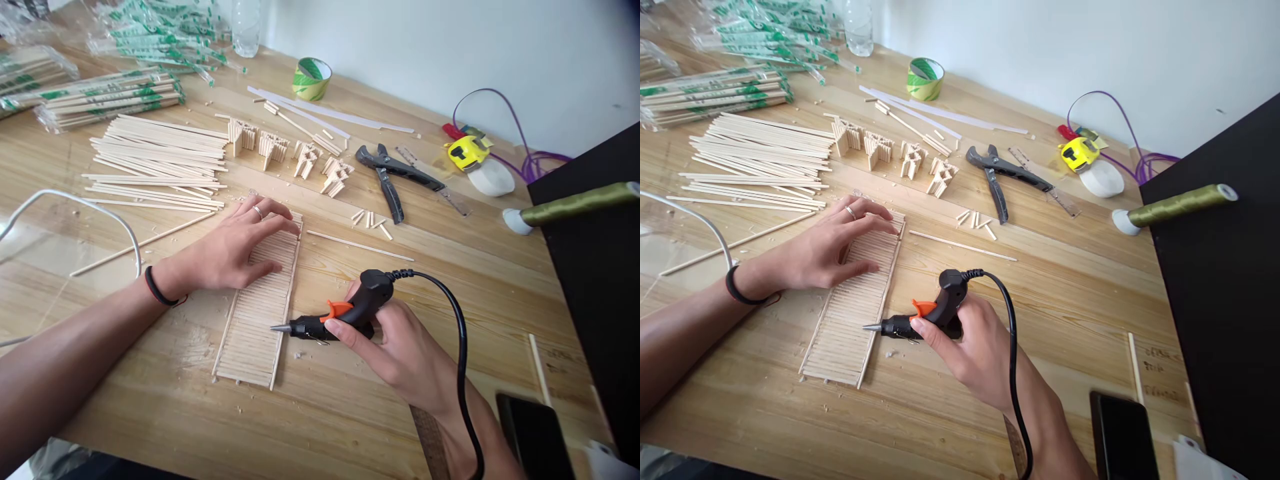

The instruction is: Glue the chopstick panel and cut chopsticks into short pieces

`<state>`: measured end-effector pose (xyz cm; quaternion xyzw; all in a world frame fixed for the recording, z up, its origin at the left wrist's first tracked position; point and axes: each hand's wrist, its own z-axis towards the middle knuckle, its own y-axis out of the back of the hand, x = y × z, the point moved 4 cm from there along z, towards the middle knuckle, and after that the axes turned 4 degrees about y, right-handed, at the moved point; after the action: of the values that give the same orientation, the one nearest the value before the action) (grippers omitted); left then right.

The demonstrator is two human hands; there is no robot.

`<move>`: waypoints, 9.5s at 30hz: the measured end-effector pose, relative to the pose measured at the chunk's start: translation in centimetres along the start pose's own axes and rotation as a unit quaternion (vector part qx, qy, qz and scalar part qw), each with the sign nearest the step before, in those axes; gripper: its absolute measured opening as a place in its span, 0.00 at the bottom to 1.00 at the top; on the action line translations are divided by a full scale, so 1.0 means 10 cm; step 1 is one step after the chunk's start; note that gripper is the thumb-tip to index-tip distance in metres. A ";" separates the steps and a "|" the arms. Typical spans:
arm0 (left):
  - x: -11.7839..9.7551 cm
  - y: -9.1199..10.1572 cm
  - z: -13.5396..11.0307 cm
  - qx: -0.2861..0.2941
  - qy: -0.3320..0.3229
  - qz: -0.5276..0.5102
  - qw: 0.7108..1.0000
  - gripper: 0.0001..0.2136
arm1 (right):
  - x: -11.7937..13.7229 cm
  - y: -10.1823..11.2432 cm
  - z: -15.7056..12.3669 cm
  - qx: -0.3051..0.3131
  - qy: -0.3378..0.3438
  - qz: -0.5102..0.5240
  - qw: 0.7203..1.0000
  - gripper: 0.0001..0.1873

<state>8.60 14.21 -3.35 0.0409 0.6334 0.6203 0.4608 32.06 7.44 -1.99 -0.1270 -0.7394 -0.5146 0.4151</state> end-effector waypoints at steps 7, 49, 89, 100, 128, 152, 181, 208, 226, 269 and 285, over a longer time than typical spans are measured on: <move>-0.01 0.01 0.00 0.000 -0.001 0.004 1.000 0.23 | 0.00 -0.01 0.01 -0.001 0.001 0.013 1.000 0.14; 0.00 0.00 0.01 -0.001 -0.001 0.008 1.000 0.23 | 0.02 0.01 0.02 -0.016 -0.002 0.036 0.999 0.13; -0.01 0.00 0.01 0.003 -0.002 0.005 1.000 0.23 | -0.05 -0.02 -0.03 0.042 -0.009 0.002 0.999 0.14; -0.01 0.01 0.01 -0.003 -0.003 0.002 1.000 0.23 | -0.02 -0.02 -0.01 0.003 0.007 0.001 1.000 0.14; 0.00 0.00 0.01 0.002 0.001 0.005 1.000 0.23 | -0.02 0.02 0.00 -0.015 -0.012 0.010 1.000 0.15; 0.00 0.01 0.02 0.008 0.003 0.009 1.000 0.23 | -0.01 -0.04 -0.02 0.043 0.017 -0.006 0.999 0.12; -0.01 0.01 0.01 0.000 0.001 0.010 1.000 0.23 | -0.07 0.04 0.01 -0.077 -0.009 0.000 0.997 0.14; -0.02 0.03 0.01 -0.002 0.011 -0.003 1.000 0.23 | -0.17 0.05 0.06 -0.206 -0.012 -0.049 0.977 0.18; 0.00 0.05 -0.01 0.009 0.035 -0.023 0.999 0.23 | -0.25 0.02 0.06 -0.257 0.010 -0.086 0.963 0.20; -0.41 -0.07 -0.30 -0.106 0.256 0.205 0.939 0.29 | -0.29 0.19 0.15 -0.432 0.151 -0.132 0.879 0.12; -0.56 -0.26 -0.12 -0.111 0.269 0.210 0.933 0.23 | -0.19 0.29 0.12 -0.441 0.178 -0.156 0.866 0.09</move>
<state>12.37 9.19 -2.70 -0.0473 0.6375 0.7573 0.1336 34.40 10.23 -1.65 -0.0858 -0.3595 -0.8589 0.3544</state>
